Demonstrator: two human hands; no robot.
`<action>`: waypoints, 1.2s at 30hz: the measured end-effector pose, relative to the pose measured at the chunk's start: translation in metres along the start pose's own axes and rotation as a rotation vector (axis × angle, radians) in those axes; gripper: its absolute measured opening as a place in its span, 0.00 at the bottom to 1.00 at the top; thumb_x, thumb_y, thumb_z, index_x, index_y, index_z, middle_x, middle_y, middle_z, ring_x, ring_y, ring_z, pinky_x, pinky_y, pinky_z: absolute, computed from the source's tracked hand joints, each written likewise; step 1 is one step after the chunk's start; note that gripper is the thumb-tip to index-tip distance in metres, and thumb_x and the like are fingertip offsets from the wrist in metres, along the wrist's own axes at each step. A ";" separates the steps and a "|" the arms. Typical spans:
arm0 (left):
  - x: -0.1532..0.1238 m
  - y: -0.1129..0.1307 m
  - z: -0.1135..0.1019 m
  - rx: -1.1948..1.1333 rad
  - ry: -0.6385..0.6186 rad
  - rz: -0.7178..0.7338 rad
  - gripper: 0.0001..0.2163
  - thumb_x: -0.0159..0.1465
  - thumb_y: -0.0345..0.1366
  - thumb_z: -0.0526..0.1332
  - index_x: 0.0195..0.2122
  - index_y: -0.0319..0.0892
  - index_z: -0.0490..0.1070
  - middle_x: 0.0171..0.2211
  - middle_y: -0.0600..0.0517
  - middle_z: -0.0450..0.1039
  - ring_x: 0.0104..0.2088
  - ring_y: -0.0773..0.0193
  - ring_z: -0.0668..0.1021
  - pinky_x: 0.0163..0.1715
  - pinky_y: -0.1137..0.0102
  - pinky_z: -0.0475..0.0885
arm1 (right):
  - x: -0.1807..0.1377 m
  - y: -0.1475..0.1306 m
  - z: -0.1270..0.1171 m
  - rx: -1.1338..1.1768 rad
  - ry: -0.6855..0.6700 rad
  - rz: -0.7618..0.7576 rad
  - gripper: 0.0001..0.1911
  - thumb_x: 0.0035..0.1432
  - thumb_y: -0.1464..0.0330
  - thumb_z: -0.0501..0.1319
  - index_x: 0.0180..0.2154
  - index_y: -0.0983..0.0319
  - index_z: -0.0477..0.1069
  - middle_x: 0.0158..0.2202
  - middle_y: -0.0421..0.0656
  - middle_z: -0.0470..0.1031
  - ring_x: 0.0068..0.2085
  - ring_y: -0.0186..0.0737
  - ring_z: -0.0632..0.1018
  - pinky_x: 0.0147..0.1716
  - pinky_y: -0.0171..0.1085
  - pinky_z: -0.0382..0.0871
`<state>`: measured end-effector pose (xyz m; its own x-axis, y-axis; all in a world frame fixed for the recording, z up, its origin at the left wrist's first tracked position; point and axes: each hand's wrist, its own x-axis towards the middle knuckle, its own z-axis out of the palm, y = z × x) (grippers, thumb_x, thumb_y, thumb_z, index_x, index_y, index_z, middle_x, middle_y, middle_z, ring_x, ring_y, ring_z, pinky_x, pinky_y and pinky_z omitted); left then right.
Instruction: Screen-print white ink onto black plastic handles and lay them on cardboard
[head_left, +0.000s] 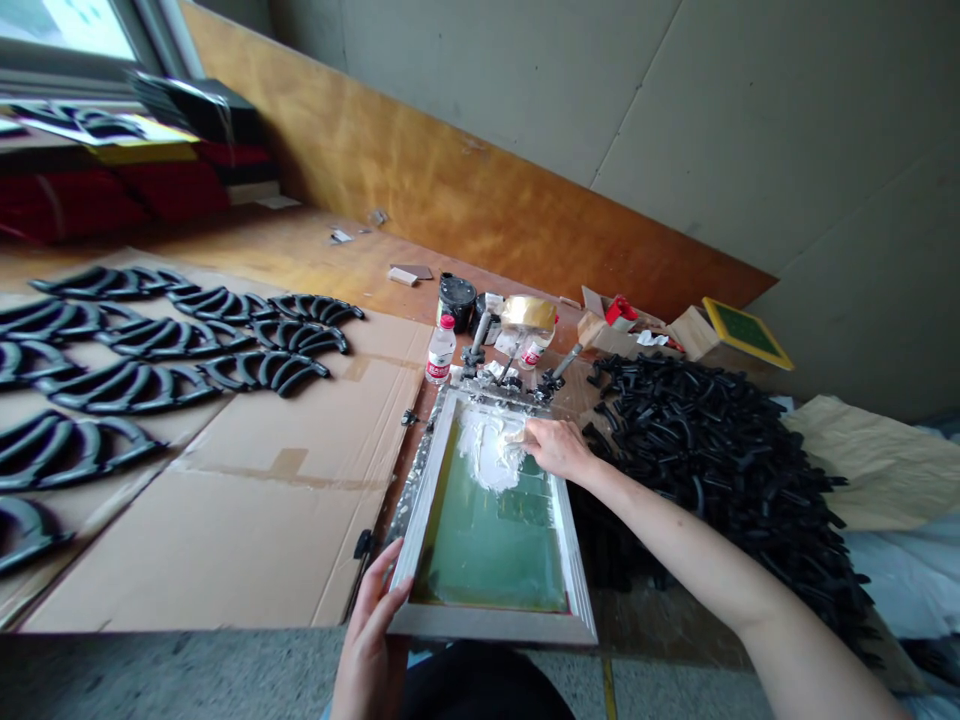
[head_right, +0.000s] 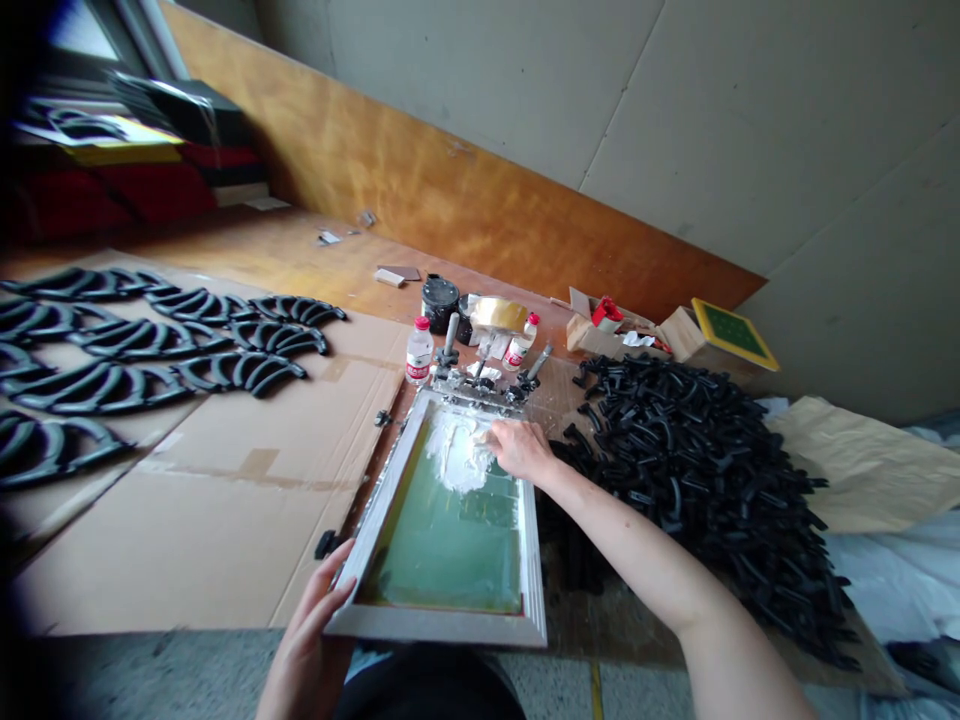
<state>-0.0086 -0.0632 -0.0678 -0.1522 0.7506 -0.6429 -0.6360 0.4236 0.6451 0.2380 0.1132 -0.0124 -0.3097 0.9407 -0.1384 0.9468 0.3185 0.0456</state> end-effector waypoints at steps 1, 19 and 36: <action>-0.001 0.001 0.001 -0.002 -0.003 -0.002 0.32 0.46 0.48 0.72 0.53 0.48 0.71 0.50 0.50 0.75 0.43 0.55 0.78 0.30 0.72 0.71 | -0.003 -0.002 0.002 0.009 0.016 -0.006 0.09 0.63 0.62 0.57 0.38 0.58 0.72 0.42 0.43 0.79 0.45 0.44 0.78 0.39 0.36 0.65; 0.005 -0.005 0.001 0.038 0.019 0.001 0.28 0.48 0.47 0.71 0.51 0.50 0.71 0.48 0.54 0.75 0.38 0.62 0.77 0.28 0.77 0.70 | 0.004 0.008 0.027 0.081 0.077 0.014 0.07 0.61 0.72 0.55 0.39 0.59 0.71 0.42 0.44 0.78 0.44 0.40 0.76 0.39 0.34 0.64; -0.002 0.001 0.013 0.118 0.078 0.026 0.31 0.47 0.47 0.71 0.53 0.49 0.71 0.42 0.53 0.77 0.32 0.61 0.77 0.26 0.73 0.68 | 0.019 0.041 0.040 0.296 0.190 -0.063 0.17 0.60 0.77 0.53 0.44 0.57 0.75 0.47 0.39 0.77 0.48 0.37 0.76 0.43 0.32 0.66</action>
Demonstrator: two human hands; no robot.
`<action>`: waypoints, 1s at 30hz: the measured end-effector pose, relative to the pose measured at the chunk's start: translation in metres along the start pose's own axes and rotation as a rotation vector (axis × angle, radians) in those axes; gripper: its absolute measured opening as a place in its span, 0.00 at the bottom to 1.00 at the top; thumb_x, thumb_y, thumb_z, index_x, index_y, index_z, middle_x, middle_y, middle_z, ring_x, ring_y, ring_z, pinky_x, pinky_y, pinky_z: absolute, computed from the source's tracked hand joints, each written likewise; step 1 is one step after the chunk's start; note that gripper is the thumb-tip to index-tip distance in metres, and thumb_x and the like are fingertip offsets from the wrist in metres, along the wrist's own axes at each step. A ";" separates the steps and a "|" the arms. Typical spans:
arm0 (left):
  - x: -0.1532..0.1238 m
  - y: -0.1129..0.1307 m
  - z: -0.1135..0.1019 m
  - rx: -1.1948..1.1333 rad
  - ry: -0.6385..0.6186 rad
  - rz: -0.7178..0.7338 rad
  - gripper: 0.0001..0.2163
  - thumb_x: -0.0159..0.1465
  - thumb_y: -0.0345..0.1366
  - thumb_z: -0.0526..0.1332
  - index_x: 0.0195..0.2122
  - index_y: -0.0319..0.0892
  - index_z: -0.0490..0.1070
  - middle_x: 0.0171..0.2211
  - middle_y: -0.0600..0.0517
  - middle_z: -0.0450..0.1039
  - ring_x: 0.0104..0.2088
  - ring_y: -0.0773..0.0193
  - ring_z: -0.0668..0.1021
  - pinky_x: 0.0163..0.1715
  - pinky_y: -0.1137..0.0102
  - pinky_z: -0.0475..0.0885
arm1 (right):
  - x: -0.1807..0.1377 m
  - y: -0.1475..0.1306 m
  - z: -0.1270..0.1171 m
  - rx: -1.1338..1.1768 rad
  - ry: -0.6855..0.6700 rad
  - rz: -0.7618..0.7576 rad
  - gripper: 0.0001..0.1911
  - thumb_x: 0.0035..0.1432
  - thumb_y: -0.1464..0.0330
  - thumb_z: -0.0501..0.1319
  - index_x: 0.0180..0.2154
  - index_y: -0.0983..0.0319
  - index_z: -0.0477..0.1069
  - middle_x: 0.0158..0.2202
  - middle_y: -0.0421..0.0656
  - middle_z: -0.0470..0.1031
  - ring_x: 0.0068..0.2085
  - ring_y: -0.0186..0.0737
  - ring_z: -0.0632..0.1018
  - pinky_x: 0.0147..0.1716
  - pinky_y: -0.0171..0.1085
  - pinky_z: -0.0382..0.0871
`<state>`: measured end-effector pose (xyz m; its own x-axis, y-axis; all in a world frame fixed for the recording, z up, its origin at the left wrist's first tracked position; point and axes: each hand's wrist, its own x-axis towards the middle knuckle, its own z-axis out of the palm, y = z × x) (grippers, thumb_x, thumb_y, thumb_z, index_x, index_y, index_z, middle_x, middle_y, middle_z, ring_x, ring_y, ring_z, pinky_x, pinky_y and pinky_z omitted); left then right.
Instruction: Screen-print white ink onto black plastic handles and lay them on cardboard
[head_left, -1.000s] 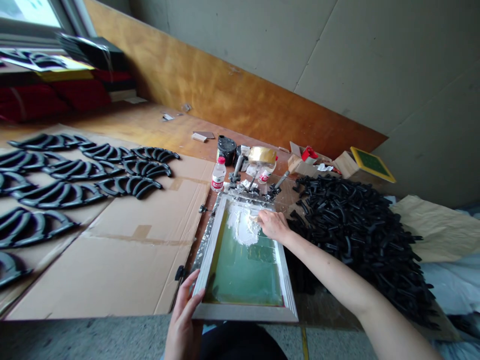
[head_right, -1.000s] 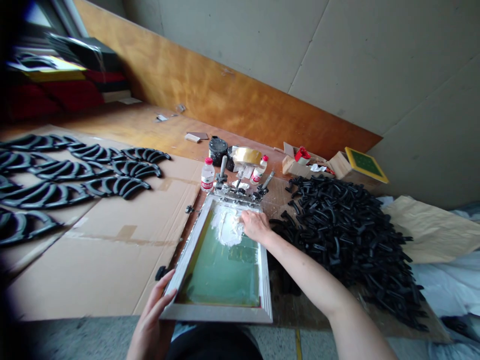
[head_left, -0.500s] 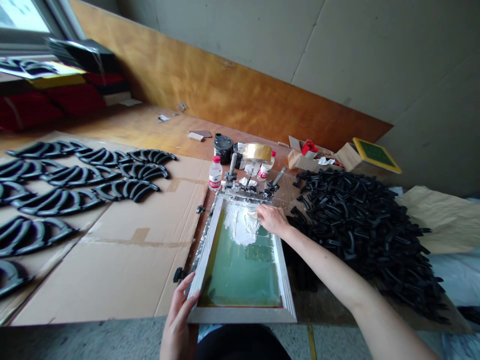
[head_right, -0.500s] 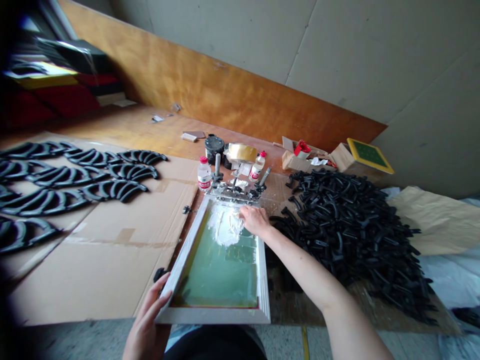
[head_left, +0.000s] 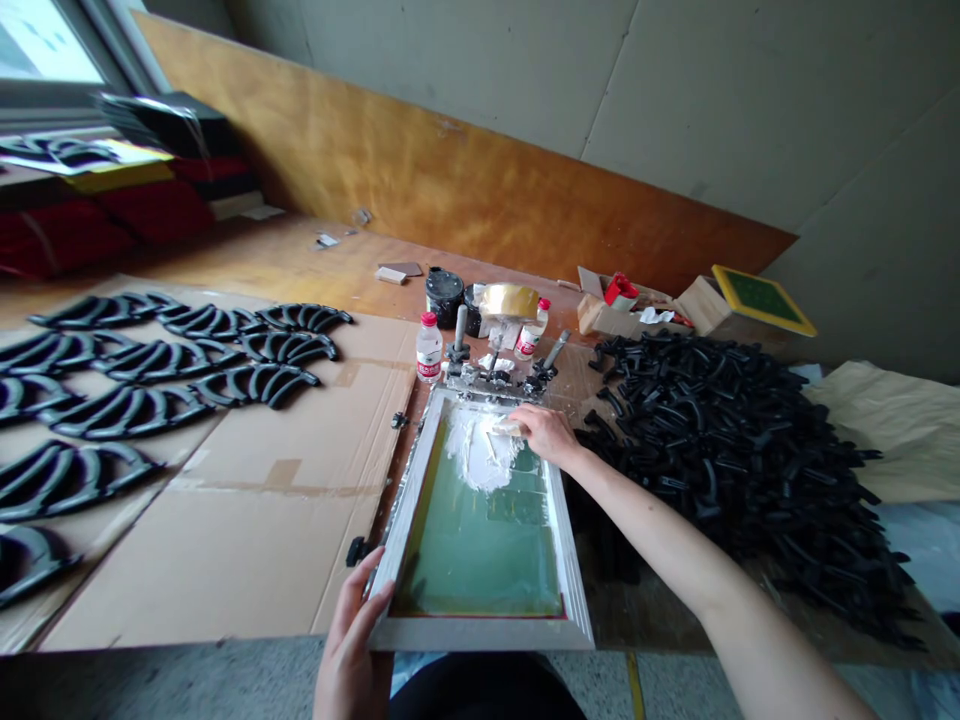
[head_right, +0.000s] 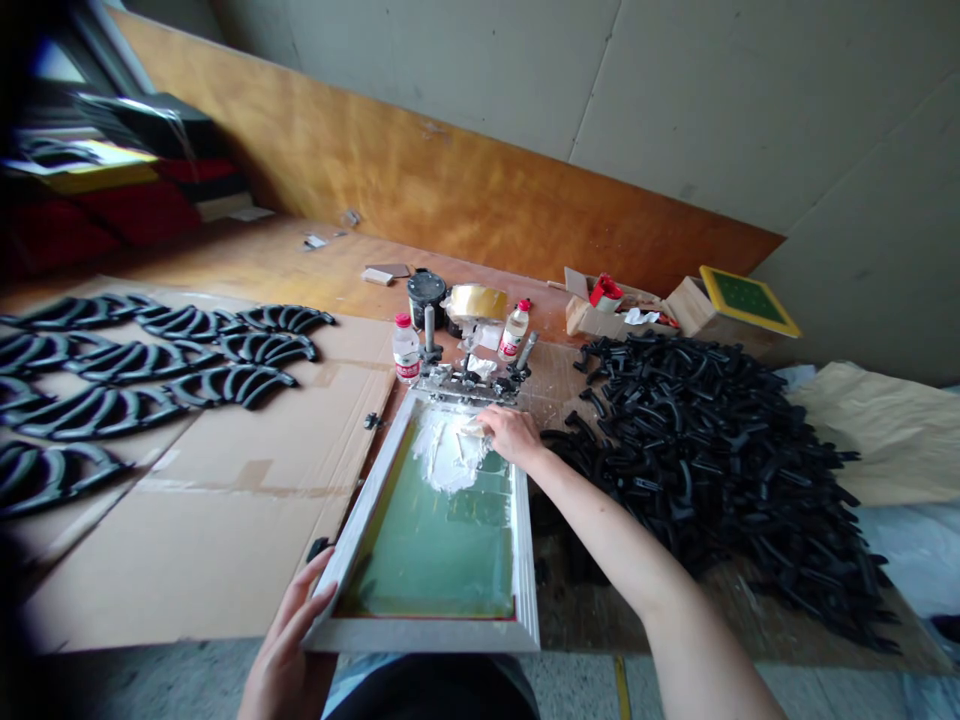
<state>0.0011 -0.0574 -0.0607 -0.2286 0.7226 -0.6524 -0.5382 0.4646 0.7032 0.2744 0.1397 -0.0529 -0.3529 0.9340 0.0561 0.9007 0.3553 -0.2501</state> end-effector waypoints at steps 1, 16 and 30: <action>0.000 0.000 0.001 -0.001 0.005 0.003 0.30 0.47 0.47 0.71 0.52 0.49 0.71 0.42 0.53 0.78 0.32 0.61 0.77 0.25 0.73 0.68 | -0.004 0.007 -0.003 0.016 0.020 0.007 0.18 0.60 0.77 0.53 0.45 0.56 0.75 0.48 0.38 0.77 0.48 0.37 0.76 0.43 0.32 0.66; 0.004 -0.005 -0.001 0.023 0.023 0.021 0.26 0.48 0.50 0.70 0.49 0.53 0.72 0.46 0.51 0.76 0.33 0.57 0.77 0.24 0.71 0.69 | -0.011 0.037 0.006 -0.001 0.045 0.108 0.18 0.59 0.76 0.53 0.45 0.56 0.75 0.48 0.39 0.77 0.47 0.39 0.77 0.43 0.33 0.67; 0.005 -0.009 -0.005 -0.001 -0.009 0.047 0.23 0.51 0.46 0.69 0.48 0.53 0.73 0.48 0.55 0.74 0.38 0.61 0.75 0.27 0.76 0.69 | 0.005 -0.010 0.005 -0.037 0.062 0.002 0.07 0.62 0.66 0.60 0.42 0.59 0.72 0.44 0.43 0.77 0.47 0.40 0.75 0.43 0.34 0.64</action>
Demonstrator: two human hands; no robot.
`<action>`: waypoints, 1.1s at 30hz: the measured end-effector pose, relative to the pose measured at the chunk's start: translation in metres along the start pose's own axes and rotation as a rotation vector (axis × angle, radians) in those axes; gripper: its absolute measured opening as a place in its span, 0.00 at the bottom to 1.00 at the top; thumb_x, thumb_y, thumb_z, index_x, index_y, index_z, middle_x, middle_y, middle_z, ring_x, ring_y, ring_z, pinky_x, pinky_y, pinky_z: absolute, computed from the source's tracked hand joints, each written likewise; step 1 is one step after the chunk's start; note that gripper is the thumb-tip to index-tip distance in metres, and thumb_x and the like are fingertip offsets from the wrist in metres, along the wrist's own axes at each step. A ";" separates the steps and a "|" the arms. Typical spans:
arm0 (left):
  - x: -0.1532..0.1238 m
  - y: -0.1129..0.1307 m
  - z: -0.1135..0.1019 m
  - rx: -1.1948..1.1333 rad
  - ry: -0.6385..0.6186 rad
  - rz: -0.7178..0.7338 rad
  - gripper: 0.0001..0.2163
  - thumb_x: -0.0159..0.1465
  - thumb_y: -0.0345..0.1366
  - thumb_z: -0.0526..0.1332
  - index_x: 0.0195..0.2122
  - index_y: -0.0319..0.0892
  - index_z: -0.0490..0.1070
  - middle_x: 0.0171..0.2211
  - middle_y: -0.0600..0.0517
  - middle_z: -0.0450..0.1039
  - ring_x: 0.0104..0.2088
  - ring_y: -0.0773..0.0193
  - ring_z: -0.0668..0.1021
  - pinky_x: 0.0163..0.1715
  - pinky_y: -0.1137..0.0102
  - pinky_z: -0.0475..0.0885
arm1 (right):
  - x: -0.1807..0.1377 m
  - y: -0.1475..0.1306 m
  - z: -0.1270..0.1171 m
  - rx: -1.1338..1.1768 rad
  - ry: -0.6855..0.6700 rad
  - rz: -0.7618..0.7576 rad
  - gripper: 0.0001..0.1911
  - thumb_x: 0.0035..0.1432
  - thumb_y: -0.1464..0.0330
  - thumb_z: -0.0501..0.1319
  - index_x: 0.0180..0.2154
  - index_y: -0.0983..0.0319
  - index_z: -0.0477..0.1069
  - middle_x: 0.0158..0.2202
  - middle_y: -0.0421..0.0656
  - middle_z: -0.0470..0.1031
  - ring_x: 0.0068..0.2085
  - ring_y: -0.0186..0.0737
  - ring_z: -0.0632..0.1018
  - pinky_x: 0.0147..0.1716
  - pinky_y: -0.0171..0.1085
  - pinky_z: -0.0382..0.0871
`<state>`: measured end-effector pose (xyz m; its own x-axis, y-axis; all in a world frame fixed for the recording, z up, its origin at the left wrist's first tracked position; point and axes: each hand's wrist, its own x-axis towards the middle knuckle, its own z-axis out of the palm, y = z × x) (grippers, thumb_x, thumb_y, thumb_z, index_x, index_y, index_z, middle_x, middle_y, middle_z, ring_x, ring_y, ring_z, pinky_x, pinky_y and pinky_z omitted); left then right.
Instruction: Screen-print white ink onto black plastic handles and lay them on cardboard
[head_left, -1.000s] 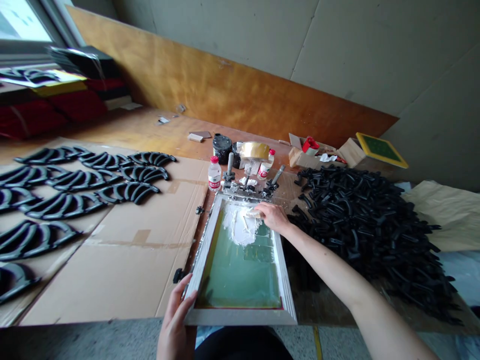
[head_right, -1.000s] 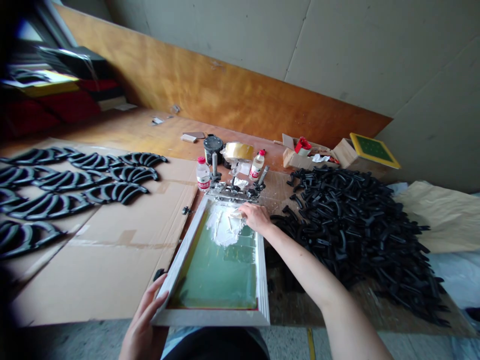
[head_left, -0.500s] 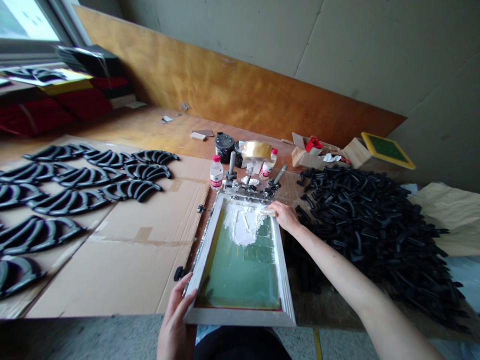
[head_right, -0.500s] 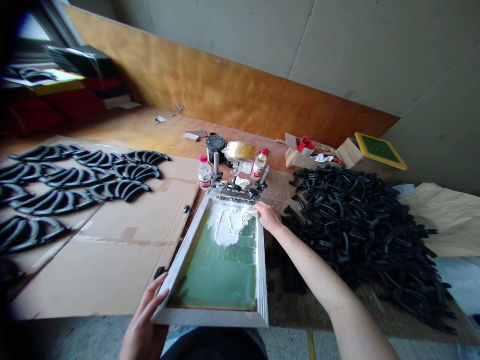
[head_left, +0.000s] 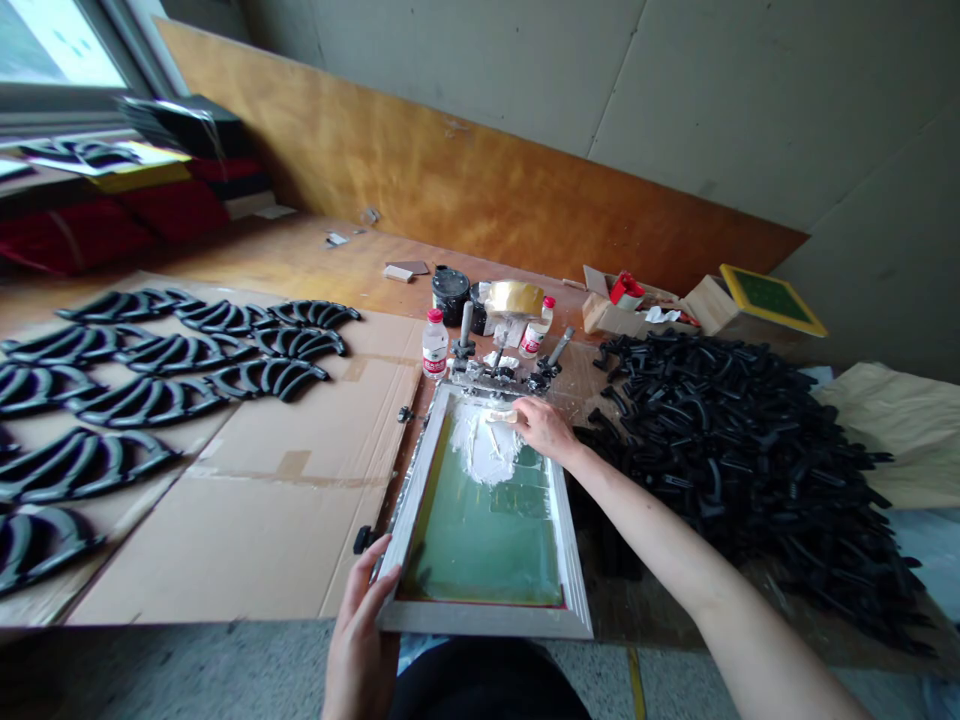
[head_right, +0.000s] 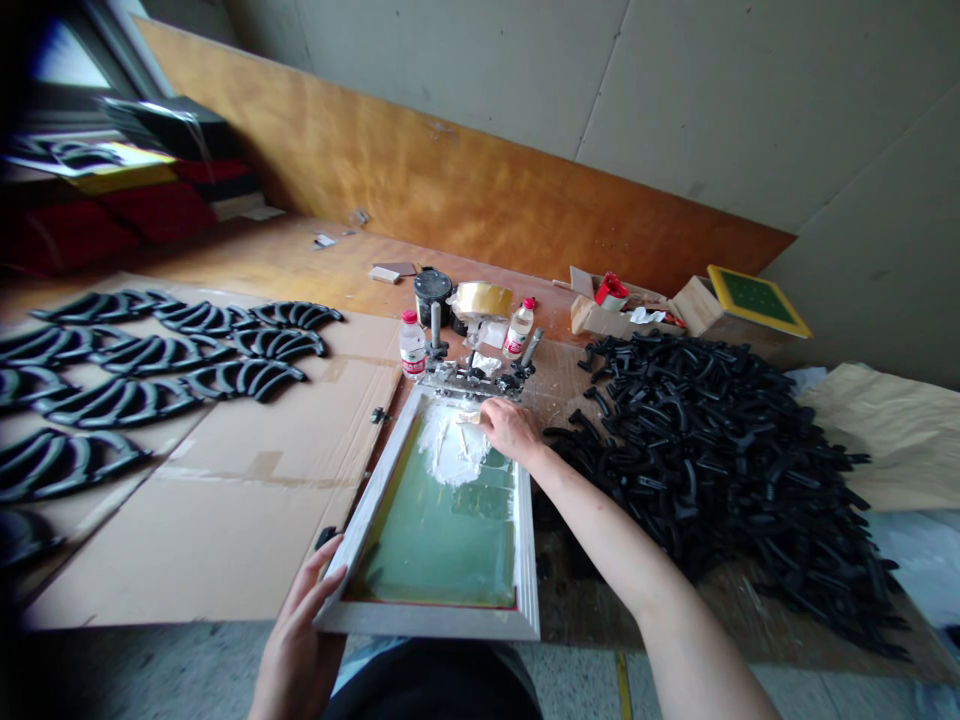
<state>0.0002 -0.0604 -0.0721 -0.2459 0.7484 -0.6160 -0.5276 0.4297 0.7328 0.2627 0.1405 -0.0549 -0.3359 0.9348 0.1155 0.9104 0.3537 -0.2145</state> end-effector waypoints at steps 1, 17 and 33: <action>0.000 -0.001 0.000 -0.003 -0.003 0.006 0.22 0.51 0.46 0.69 0.48 0.52 0.73 0.49 0.55 0.74 0.39 0.61 0.75 0.28 0.76 0.69 | 0.000 0.001 -0.002 -0.023 0.017 0.016 0.07 0.62 0.65 0.61 0.41 0.60 0.71 0.43 0.44 0.77 0.46 0.41 0.75 0.43 0.34 0.64; 0.003 -0.001 -0.005 -0.026 -0.043 -0.008 0.23 0.52 0.47 0.69 0.49 0.51 0.73 0.49 0.53 0.73 0.42 0.60 0.75 0.30 0.76 0.70 | 0.014 -0.036 -0.007 -0.137 -0.149 -0.107 0.08 0.64 0.66 0.56 0.40 0.60 0.72 0.42 0.45 0.78 0.45 0.43 0.75 0.41 0.36 0.63; 0.002 0.002 -0.004 0.007 -0.057 0.010 0.22 0.54 0.47 0.67 0.50 0.49 0.71 0.50 0.49 0.73 0.39 0.57 0.78 0.26 0.72 0.72 | 0.012 -0.045 -0.012 -0.158 -0.151 0.058 0.09 0.64 0.66 0.55 0.42 0.61 0.71 0.42 0.47 0.78 0.44 0.44 0.77 0.40 0.36 0.64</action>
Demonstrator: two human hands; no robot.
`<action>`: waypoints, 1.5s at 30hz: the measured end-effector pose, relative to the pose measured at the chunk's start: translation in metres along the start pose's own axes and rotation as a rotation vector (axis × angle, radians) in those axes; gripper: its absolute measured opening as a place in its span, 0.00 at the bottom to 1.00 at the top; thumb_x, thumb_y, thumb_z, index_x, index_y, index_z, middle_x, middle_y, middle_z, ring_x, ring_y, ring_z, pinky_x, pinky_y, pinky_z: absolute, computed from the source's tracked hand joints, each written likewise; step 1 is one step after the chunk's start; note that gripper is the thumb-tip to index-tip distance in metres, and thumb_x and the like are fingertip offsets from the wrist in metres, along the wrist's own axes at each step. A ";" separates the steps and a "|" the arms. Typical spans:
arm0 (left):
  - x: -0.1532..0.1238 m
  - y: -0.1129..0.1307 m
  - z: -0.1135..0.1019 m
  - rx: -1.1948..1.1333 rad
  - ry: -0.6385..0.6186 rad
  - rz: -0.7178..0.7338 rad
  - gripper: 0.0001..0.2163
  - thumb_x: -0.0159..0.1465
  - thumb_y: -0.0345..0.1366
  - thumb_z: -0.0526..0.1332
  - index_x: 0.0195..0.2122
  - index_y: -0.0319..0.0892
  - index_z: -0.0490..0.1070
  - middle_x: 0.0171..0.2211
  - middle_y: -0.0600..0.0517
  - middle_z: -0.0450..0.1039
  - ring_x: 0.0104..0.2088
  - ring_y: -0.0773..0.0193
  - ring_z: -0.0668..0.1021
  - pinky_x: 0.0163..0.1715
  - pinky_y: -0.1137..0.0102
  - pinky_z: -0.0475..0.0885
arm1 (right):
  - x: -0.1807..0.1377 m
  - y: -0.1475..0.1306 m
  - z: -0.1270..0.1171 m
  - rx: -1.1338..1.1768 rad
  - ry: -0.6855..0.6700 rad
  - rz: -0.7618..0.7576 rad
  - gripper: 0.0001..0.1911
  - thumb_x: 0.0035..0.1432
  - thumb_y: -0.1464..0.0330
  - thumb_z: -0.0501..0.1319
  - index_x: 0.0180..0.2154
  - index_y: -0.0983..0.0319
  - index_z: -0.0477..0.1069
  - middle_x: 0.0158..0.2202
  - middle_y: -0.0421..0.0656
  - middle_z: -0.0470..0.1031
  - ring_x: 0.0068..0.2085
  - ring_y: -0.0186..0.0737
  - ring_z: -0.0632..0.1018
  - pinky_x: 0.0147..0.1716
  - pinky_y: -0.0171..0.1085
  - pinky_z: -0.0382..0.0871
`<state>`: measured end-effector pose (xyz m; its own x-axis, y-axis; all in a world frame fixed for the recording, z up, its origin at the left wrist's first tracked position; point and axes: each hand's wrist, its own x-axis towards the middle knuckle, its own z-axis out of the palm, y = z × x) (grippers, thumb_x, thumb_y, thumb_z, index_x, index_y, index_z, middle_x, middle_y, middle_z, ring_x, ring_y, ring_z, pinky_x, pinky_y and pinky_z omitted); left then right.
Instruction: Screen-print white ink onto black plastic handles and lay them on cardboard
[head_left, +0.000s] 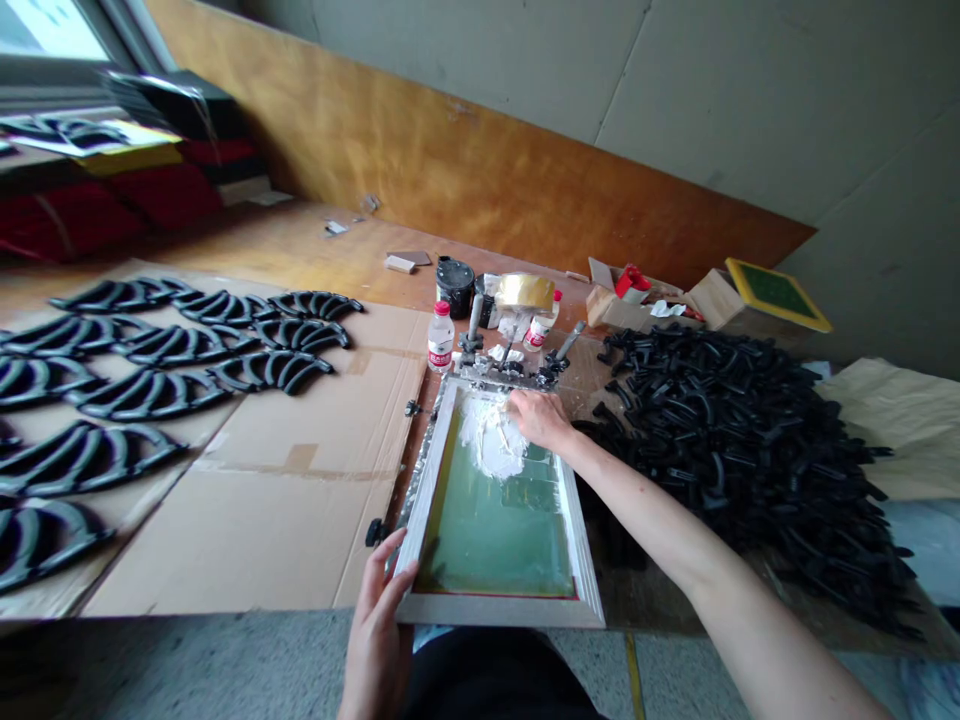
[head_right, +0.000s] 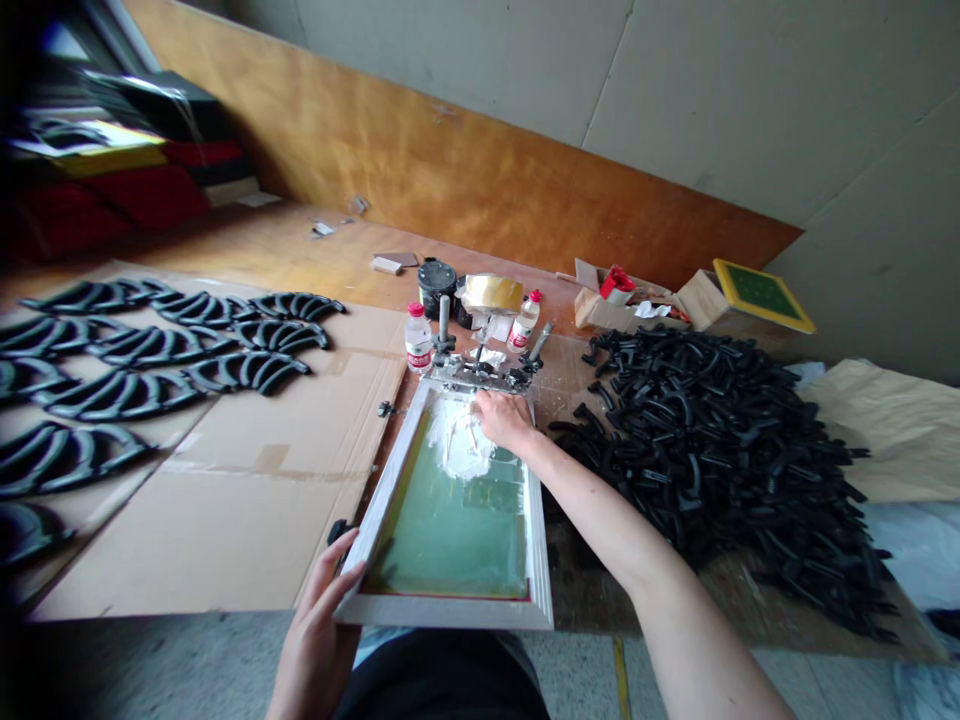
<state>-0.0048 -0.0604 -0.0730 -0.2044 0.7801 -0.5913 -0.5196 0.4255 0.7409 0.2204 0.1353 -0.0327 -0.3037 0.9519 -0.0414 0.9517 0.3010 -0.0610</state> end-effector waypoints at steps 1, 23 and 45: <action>0.001 -0.001 0.000 0.008 -0.003 0.004 0.23 0.55 0.47 0.67 0.51 0.49 0.70 0.49 0.49 0.73 0.38 0.57 0.78 0.26 0.72 0.72 | 0.000 -0.001 0.000 0.006 0.004 -0.015 0.09 0.64 0.65 0.55 0.42 0.60 0.71 0.42 0.46 0.78 0.44 0.44 0.77 0.40 0.36 0.64; 0.000 0.000 0.000 0.025 0.044 0.003 0.23 0.51 0.45 0.69 0.49 0.52 0.72 0.51 0.56 0.73 0.38 0.64 0.77 0.28 0.76 0.70 | 0.000 0.004 -0.005 0.048 0.060 -0.079 0.06 0.62 0.65 0.58 0.38 0.59 0.72 0.42 0.43 0.77 0.44 0.42 0.76 0.37 0.34 0.62; -0.005 0.007 0.005 0.074 0.027 0.046 0.21 0.56 0.46 0.65 0.50 0.49 0.70 0.49 0.50 0.75 0.44 0.55 0.78 0.34 0.69 0.74 | 0.020 -0.015 0.032 -0.050 0.065 0.011 0.13 0.61 0.75 0.50 0.45 0.63 0.68 0.44 0.50 0.75 0.43 0.46 0.75 0.40 0.38 0.67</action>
<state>-0.0035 -0.0594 -0.0638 -0.2495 0.7873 -0.5639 -0.4465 0.4232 0.7884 0.1986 0.1476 -0.0646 -0.2915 0.9563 0.0228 0.9564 0.2917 -0.0108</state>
